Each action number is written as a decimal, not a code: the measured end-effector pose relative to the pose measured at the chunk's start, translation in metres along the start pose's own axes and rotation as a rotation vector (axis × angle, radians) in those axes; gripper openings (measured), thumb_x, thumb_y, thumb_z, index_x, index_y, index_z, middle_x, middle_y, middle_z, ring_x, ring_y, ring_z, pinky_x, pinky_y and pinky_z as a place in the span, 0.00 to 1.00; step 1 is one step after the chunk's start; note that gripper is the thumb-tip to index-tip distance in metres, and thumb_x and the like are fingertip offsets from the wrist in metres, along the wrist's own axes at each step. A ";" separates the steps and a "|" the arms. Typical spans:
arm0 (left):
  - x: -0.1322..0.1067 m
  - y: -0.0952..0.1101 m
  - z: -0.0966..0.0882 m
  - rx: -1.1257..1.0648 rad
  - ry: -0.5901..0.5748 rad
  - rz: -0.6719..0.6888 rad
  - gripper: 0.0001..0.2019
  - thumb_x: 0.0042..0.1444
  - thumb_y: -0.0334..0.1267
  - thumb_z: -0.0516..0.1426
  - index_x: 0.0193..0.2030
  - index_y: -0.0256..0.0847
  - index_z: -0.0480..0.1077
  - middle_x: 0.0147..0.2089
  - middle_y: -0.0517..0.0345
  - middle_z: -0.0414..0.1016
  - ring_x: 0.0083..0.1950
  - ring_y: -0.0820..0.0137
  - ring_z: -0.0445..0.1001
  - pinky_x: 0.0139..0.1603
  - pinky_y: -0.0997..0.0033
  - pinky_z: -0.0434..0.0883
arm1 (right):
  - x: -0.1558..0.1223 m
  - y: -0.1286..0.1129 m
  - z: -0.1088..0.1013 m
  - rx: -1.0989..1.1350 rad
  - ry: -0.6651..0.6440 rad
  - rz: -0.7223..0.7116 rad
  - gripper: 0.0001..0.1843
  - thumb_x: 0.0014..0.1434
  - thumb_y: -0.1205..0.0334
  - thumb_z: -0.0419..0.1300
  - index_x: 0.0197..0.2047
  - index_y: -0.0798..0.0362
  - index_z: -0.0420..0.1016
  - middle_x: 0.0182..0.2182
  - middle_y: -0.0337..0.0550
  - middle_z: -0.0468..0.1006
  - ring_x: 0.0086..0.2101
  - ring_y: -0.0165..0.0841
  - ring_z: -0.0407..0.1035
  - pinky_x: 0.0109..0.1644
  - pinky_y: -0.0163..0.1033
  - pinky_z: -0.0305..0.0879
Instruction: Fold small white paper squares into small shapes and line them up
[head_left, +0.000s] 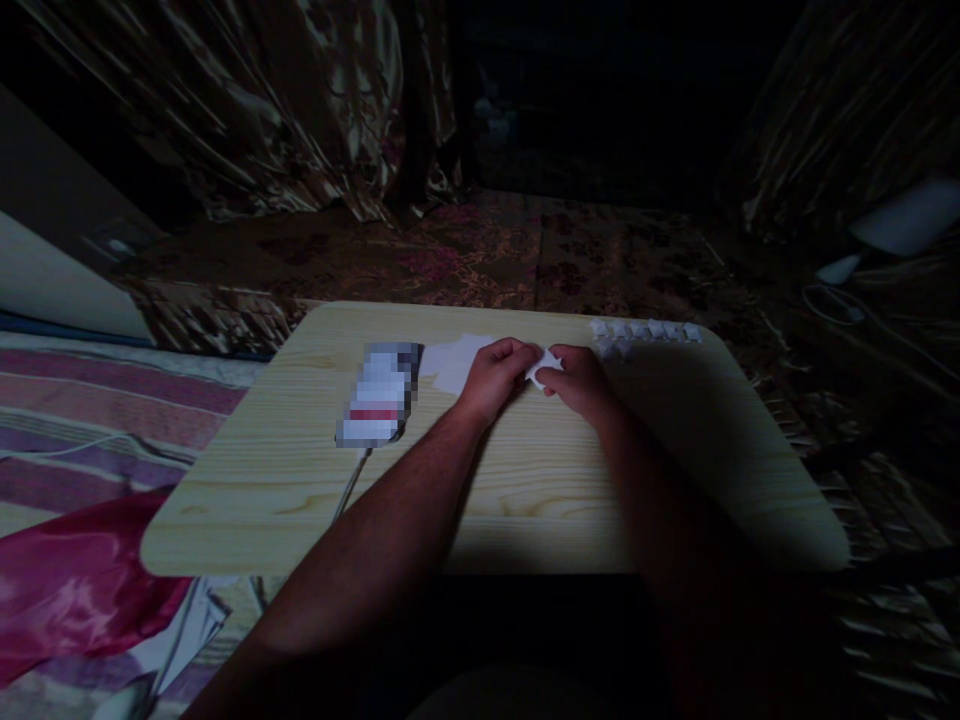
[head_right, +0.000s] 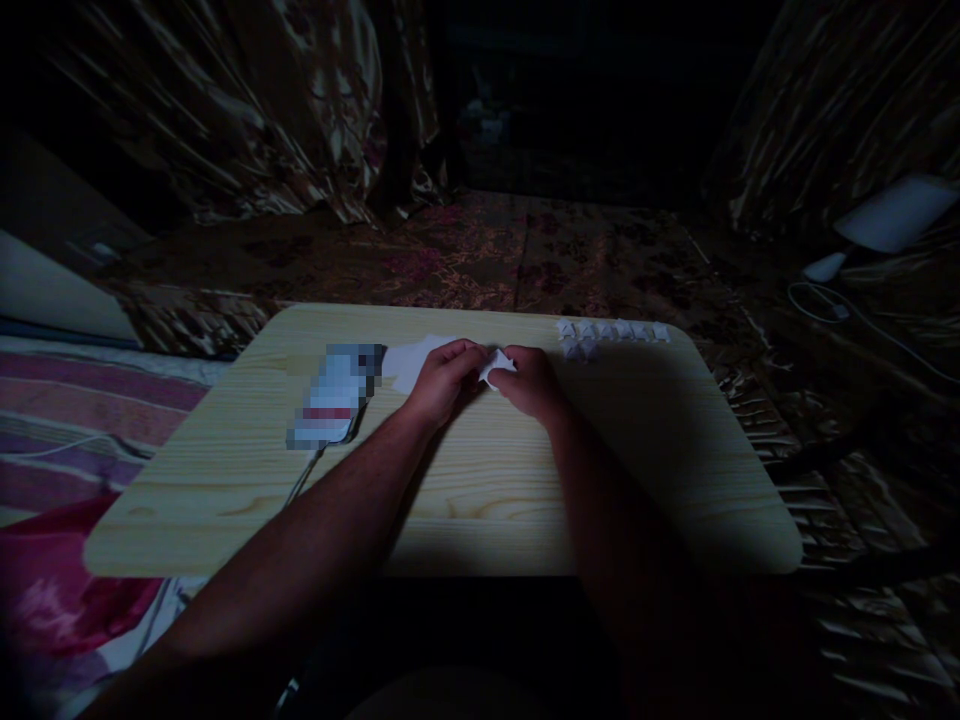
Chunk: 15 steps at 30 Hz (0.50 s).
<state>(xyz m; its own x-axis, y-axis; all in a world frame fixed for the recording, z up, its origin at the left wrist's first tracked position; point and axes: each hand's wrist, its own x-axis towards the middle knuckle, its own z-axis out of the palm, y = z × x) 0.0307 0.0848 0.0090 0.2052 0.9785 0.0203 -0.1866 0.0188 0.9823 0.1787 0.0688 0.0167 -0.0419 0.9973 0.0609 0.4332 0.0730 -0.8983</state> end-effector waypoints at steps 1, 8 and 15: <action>0.000 -0.001 0.000 0.011 0.001 0.002 0.13 0.46 0.45 0.63 0.25 0.38 0.69 0.19 0.64 0.65 0.21 0.78 0.59 0.23 0.75 0.55 | 0.000 0.001 0.000 -0.006 -0.005 -0.007 0.07 0.45 0.61 0.59 0.28 0.54 0.72 0.17 0.33 0.70 0.21 0.29 0.63 0.23 0.33 0.52; 0.003 -0.004 -0.002 -0.008 0.051 -0.004 0.11 0.42 0.41 0.65 0.25 0.37 0.69 0.20 0.65 0.66 0.21 0.79 0.59 0.23 0.75 0.55 | 0.002 0.004 0.002 -0.007 0.018 -0.018 0.07 0.45 0.60 0.60 0.29 0.55 0.73 0.19 0.35 0.73 0.21 0.30 0.67 0.23 0.32 0.55; 0.000 0.003 0.000 -0.035 0.097 -0.077 0.12 0.39 0.39 0.66 0.24 0.38 0.67 0.18 0.67 0.62 0.19 0.80 0.56 0.22 0.76 0.52 | 0.000 -0.006 -0.001 0.139 0.096 0.016 0.09 0.46 0.60 0.61 0.32 0.54 0.70 0.21 0.37 0.76 0.23 0.31 0.70 0.26 0.33 0.62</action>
<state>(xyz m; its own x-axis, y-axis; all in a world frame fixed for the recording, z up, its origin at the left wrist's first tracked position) 0.0301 0.0853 0.0124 0.1264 0.9892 -0.0748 -0.2075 0.1001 0.9731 0.1768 0.0682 0.0227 0.0532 0.9953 0.0809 0.3042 0.0610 -0.9507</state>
